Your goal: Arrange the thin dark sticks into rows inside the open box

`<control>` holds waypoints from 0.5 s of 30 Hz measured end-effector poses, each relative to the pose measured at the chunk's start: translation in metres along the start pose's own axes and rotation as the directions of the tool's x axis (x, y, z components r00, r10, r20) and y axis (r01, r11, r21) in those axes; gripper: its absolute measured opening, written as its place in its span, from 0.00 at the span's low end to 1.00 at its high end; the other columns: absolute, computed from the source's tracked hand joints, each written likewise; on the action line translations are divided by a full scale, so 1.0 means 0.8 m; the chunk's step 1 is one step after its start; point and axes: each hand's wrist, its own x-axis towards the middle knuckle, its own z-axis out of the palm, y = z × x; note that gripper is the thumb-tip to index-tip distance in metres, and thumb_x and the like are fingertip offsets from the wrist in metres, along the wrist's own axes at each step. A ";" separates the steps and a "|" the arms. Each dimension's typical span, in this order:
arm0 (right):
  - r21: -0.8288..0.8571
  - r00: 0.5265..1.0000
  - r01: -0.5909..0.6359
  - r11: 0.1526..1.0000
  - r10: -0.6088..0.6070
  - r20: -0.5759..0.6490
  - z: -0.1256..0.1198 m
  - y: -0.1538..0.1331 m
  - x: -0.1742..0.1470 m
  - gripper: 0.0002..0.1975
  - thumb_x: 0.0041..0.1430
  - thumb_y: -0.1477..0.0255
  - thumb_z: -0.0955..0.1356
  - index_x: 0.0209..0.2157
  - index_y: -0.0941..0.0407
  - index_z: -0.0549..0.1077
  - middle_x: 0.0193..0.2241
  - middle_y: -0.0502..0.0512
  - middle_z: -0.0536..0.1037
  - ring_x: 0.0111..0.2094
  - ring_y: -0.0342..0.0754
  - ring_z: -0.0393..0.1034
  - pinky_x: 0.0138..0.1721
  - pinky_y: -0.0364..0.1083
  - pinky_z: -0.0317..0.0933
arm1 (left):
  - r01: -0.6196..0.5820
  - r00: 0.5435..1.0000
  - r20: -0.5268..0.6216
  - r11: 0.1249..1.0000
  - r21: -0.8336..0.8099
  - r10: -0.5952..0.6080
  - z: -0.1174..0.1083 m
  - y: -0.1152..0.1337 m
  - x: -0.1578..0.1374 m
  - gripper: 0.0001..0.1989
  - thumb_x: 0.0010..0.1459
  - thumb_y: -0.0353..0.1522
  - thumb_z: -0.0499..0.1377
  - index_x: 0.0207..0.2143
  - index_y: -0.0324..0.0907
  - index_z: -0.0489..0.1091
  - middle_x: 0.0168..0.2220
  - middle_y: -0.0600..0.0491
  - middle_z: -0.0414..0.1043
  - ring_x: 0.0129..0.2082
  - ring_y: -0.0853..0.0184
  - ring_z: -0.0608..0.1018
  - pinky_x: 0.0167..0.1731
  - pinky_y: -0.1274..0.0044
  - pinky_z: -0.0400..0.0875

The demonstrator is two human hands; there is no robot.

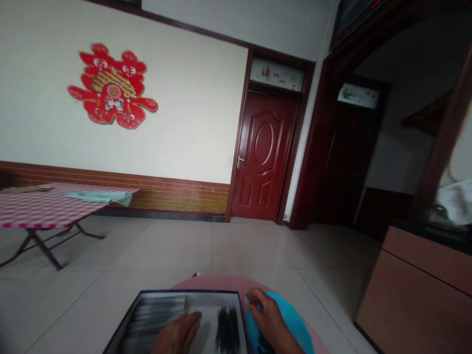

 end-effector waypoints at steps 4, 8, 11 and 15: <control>0.131 0.999 0.032 0.991 -0.029 -0.022 0.046 -0.040 0.002 0.19 0.52 0.63 0.66 0.45 0.52 0.76 0.45 0.58 0.78 0.47 0.54 0.71 0.50 0.49 0.63 | 0.024 0.999 -0.047 1.000 -0.001 -0.025 -0.008 0.009 0.005 0.18 0.65 0.43 0.47 0.41 0.50 0.75 0.28 0.49 0.79 0.25 0.66 0.80 0.25 0.82 0.73; 0.319 0.994 -0.075 0.945 0.097 -0.055 0.096 -0.058 0.009 0.19 0.49 0.59 0.68 0.40 0.54 0.78 0.43 0.59 0.79 0.46 0.57 0.72 0.48 0.51 0.64 | -0.001 0.992 -0.130 0.999 0.035 0.005 -0.007 0.010 0.006 0.19 0.66 0.44 0.46 0.42 0.49 0.75 0.29 0.48 0.79 0.25 0.66 0.80 0.24 0.81 0.73; 0.519 0.949 -0.257 0.815 0.315 -0.025 0.130 -0.055 0.011 0.26 0.44 0.53 0.70 0.42 0.55 0.76 0.41 0.59 0.80 0.42 0.57 0.74 0.43 0.51 0.67 | -0.048 0.981 -0.183 0.996 0.072 0.061 -0.002 0.007 0.004 0.19 0.67 0.41 0.45 0.44 0.48 0.74 0.31 0.48 0.79 0.24 0.66 0.80 0.24 0.81 0.73; 0.677 0.903 -0.342 0.651 0.428 0.044 0.154 -0.044 0.005 0.31 0.37 0.49 0.72 0.41 0.53 0.75 0.39 0.58 0.80 0.42 0.57 0.75 0.39 0.49 0.68 | -0.043 0.986 -0.159 0.994 0.100 0.058 0.001 0.007 0.002 0.17 0.67 0.37 0.45 0.47 0.48 0.72 0.33 0.48 0.79 0.27 0.66 0.81 0.26 0.81 0.74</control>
